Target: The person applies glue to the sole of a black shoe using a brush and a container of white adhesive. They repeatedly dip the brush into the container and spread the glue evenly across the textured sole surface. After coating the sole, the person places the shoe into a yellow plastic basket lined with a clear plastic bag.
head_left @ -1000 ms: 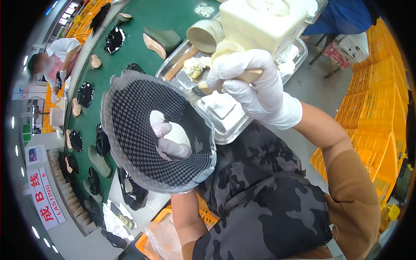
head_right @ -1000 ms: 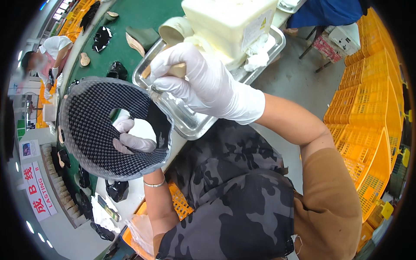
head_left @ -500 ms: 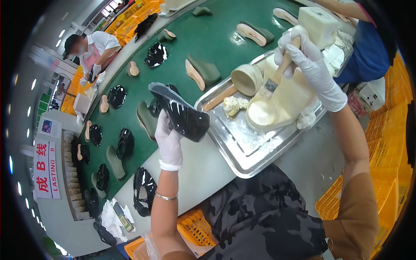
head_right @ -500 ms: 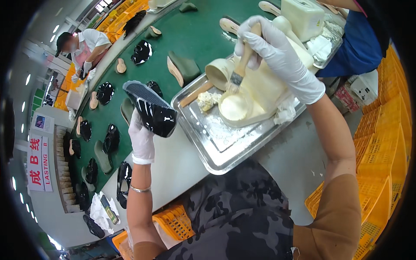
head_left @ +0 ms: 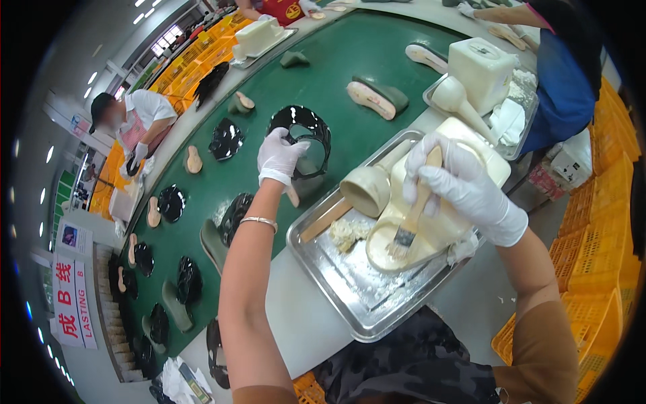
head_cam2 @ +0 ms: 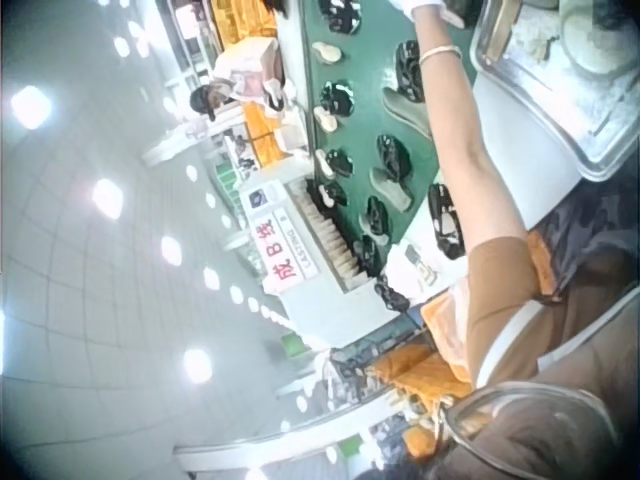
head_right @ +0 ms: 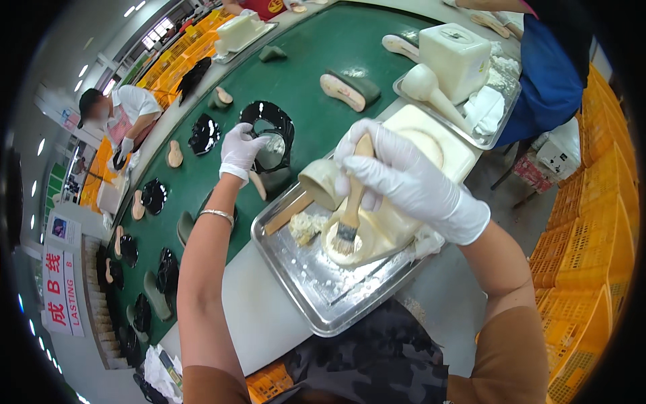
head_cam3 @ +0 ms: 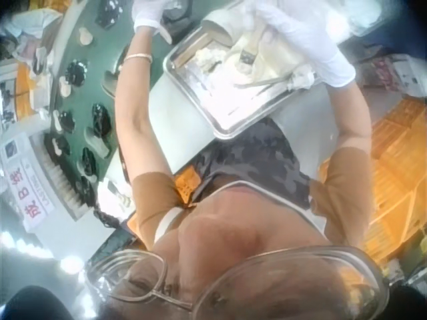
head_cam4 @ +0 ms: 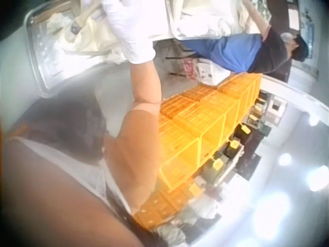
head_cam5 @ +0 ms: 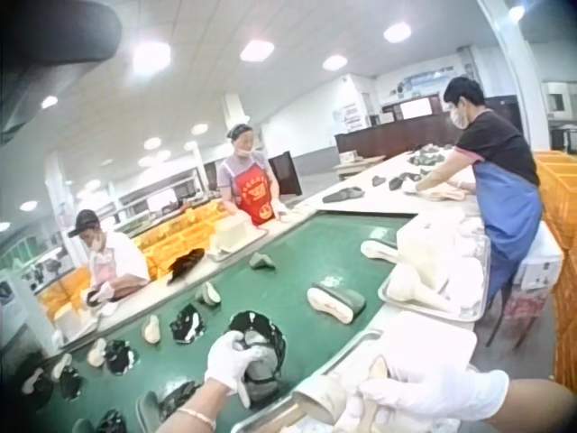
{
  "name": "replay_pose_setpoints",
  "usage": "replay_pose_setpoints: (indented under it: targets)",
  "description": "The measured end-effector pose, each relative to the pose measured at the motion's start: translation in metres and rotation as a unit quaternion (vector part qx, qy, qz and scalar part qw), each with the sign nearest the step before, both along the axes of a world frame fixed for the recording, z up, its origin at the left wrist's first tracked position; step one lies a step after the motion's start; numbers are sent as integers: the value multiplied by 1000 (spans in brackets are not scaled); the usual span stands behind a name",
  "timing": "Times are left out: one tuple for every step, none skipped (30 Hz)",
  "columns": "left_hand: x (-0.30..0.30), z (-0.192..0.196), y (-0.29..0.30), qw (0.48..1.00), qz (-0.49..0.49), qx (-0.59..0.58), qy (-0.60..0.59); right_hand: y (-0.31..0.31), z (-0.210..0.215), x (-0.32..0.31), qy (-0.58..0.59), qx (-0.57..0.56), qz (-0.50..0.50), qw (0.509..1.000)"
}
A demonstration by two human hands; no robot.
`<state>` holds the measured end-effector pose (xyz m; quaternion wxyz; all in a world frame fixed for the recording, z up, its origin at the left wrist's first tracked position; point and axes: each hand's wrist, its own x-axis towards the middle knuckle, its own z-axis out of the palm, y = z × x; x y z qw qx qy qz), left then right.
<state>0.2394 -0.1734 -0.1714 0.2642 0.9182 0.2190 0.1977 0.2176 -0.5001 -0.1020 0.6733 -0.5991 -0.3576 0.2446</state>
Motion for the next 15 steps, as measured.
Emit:
replay_pose_setpoints:
  targets:
    - [12, -5, -1, 1000, 2, -17, 19, -1, -1, 1, 1, 6, 2, 1000]
    - [21, -9, -4, 999, -4, 1, 39, -2, -3, 2, 3, 12, 6, 1000]
    - [29, -15, -6, 999, 6, 4, 49, -2, -4, 2, 7, 16, 13, 1000]
    - [37, -19, -7, 998, 16, 7, 60, -2, -3, 2, 15, 16, 13, 1000]
    - [44, -22, -4, 996, 11, 19, 81, -2, -2, 2, 23, 17, 13, 1000]
    - [48, -23, -4, 994, 6, 30, 104, -2, -2, 1, 34, 16, 13, 999]
    - [50, -25, -4, 991, 3, 42, 126, -1, -2, 1, 36, 13, 10, 999]
    - [50, -30, 0, 992, 1, 25, 122, 1, -2, 0, 38, 10, 7, 999]
    - [50, -29, -1, 993, -2, 10, 118, 1, -2, -1, 41, 8, 3, 999]
    - [48, -28, -1, 994, -5, -6, 113, 1, -2, -1, 39, 9, -1, 999]
    - [41, -30, -1, 998, 0, -48, 47, 0, -1, 0, 37, 9, -4, 999]
    - [29, -38, 2, 999, -6, -43, -22, 1, -1, 0, 35, 9, -4, 999]
    - [17, -43, 9, 995, -15, -32, -91, 1, 0, 0, 34, 11, -5, 999]
    - [3, -50, 16, 987, -24, -21, -161, 1, -1, 0, 33, 14, -6, 999]
    - [-17, -54, 19, 980, -29, -47, -194, 1, -2, 0, 32, 17, -7, 999]
